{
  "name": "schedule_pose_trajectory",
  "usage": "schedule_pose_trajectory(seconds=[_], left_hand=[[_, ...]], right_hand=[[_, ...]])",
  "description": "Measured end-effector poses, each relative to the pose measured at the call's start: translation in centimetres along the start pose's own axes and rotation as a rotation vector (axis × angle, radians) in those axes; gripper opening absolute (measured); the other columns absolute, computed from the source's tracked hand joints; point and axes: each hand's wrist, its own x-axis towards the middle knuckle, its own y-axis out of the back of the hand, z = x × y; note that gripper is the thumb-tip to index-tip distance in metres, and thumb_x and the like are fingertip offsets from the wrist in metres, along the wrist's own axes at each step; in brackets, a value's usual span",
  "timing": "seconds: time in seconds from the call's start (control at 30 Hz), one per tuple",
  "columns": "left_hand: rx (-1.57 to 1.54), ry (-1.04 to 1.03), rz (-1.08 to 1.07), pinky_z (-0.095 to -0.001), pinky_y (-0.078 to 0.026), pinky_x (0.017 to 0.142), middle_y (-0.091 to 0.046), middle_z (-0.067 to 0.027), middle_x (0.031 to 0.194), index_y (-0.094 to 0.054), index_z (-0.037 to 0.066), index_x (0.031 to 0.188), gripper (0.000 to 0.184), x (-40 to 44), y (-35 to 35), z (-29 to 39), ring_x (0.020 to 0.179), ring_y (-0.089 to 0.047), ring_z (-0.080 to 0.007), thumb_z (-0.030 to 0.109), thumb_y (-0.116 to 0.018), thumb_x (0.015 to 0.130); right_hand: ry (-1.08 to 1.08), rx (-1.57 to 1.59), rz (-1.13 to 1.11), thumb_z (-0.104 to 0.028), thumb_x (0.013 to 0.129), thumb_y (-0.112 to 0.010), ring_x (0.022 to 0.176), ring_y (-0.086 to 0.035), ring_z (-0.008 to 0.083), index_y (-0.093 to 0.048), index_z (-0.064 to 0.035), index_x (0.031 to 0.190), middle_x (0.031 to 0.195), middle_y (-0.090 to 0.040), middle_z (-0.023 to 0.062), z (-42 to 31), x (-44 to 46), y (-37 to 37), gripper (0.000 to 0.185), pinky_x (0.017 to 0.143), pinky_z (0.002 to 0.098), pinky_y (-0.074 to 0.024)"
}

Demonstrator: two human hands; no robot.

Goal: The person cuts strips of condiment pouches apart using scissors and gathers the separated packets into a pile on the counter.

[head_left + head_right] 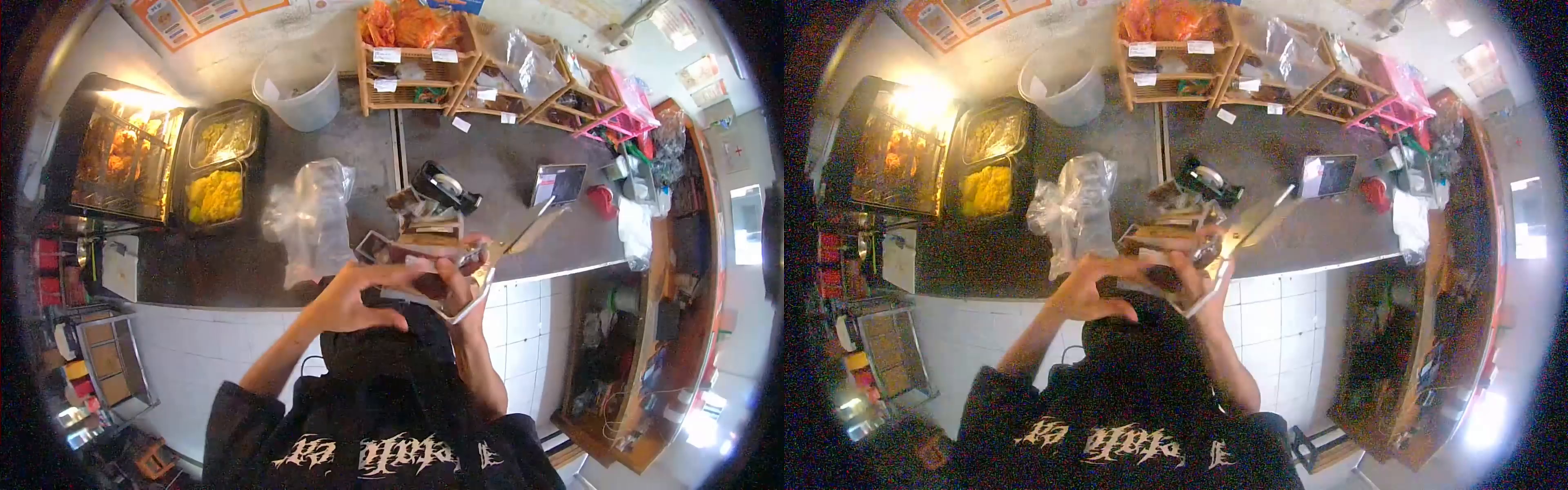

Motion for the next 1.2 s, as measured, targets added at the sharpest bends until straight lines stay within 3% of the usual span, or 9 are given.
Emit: schedule_pose_trajectory(seconds=[0.07,0.17,0.2,0.3,0.33,0.47,0.57,0.73,1.2], left_hand=[[-0.607,0.12,0.194,-0.0355,-0.044,0.104,-0.065,-0.0093,0.129,-0.054,0.003,0.14,0.065,-2.1,-2.1,-2.2,0.116,-0.058,-0.017,0.026,-0.079,0.085],[-0.795,0.173,0.412,-0.0367,-0.042,0.106,-0.066,-0.0113,0.125,-0.058,0.0,0.135,0.056,-3.3,-4.4,-4.7,0.118,-0.059,-0.0194,0.018,-0.077,0.087],[-0.686,0.388,0.487,-0.0336,-0.048,0.098,-0.069,-0.0111,0.119,-0.064,-0.002,0.126,0.042,-2.9,-4.2,-3.5,0.11,-0.063,-0.0177,0.009,-0.075,0.087],[-0.684,0.48,0.51,-0.0292,-0.053,0.088,-0.071,-0.0107,0.11,-0.07,-0.003,0.114,0.027,-2.9,-4.2,-3.7,0.096,-0.068,-0.0156,0.001,-0.072,0.087],[-0.627,0.38,0.546,-0.0264,-0.055,0.08,-0.073,-0.0095,0.102,-0.072,-0.004,0.109,0.023,-2.7,-4.0,-3.6,0.086,-0.069,-0.0138,-0.003,-0.072,0.086],[-0.593,0.365,0.505,-0.0265,-0.055,0.08,-0.072,-0.0082,0.102,-0.072,-0.002,0.111,0.027,-2.7,-1.3,-2.6,0.088,-0.07,-0.0142,-0.001,-0.075,0.084],[-0.197,0.217,0.443,-0.0264,-0.055,0.079,-0.072,-0.0076,0.103,-0.073,0.0,0.111,0.028,-1.7,1.1,-1.4,0.087,-0.069,-0.0136,0.0,-0.077,0.083],[0.079,0.139,0.156,-0.0336,-0.05,0.085,-0.073,-0.0106,0.099,-0.075,0.01,0.111,0.044,0.7,4.4,1.7,0.092,-0.069,-0.0228,0.017,-0.088,0.069],[0.172,0.046,-0.29,-0.0349,-0.053,0.085,-0.073,-0.0119,0.107,-0.072,0.009,0.117,0.054,3.8,7.1,5.9,0.098,-0.069,-0.0249,0.019,-0.089,0.066]], right_hand=[[0.04,-0.276,-0.064,-0.004,0.082,-0.071,0.091,-0.064,0.0173,-0.045,-0.0029,0.119,0.1,-0.07,0.0083,0.4,-0.2,-0.2,0.046,0.086,0.0321,-0.0497],[-0.048,-0.376,-0.193,-0.003,0.08,-0.074,0.089,-0.066,0.016,-0.048,-0.0021,0.118,0.098,-0.073,0.0074,2.0,-1.6,0.5,0.046,0.085,0.0325,-0.0501],[-0.094,-0.394,-0.18,-0.009,0.08,-0.078,0.094,-0.066,0.0169,-0.052,-0.0001,0.12,0.105,-0.072,0.0104,4.4,-2.3,2.3,0.048,0.086,0.0319,-0.0503],[-0.126,-0.414,-0.269,-0.017,0.078,-0.085,0.097,-0.066,0.0182,-0.052,0.0018,0.129,0.105,-0.071,0.0105,1.3,-3.7,1.2,0.064,0.088,0.0325,-0.0497],[-0.158,-0.322,-0.261,-0.032,0.075,-0.089,0.096,-0.065,0.0187,-0.051,0.0022,0.136,0.104,-0.07,0.0107,1.4,-4.6,1.6,0.079,0.089,0.033,-0.0495],[-0.264,-0.467,-0.4,-0.064,0.07,-0.082,0.085,-0.061,0.0159,-0.05,0.0012,0.138,0.097,-0.068,0.0075,1.0,-6.9,5.4,0.099,0.079,0.0308,-0.0487],[-0.366,-0.547,-0.57,-0.078,0.073,-0.069,0.073,-0.059,0.0147,-0.049,-0.0046,0.134,0.082,-0.061,0.0029,0.0,-7.9,5.9,0.097,0.066,0.0314,-0.0461],[-0.46,-0.575,-0.692,-0.084,0.07,-0.063,0.073,-0.055,0.0134,-0.05,-0.001,0.127,0.079,-0.056,0.0018,-1.4,-7.5,4.5,0.102,0.065,0.0297,-0.0425],[-0.429,-0.48,-0.674,-0.086,0.068,-0.063,0.065,-0.05,0.0079,-0.059,0.0007,0.113,0.071,-0.053,-0.0023,-1.6,-8.4,1.5,0.098,0.06,0.0261,-0.0396]])
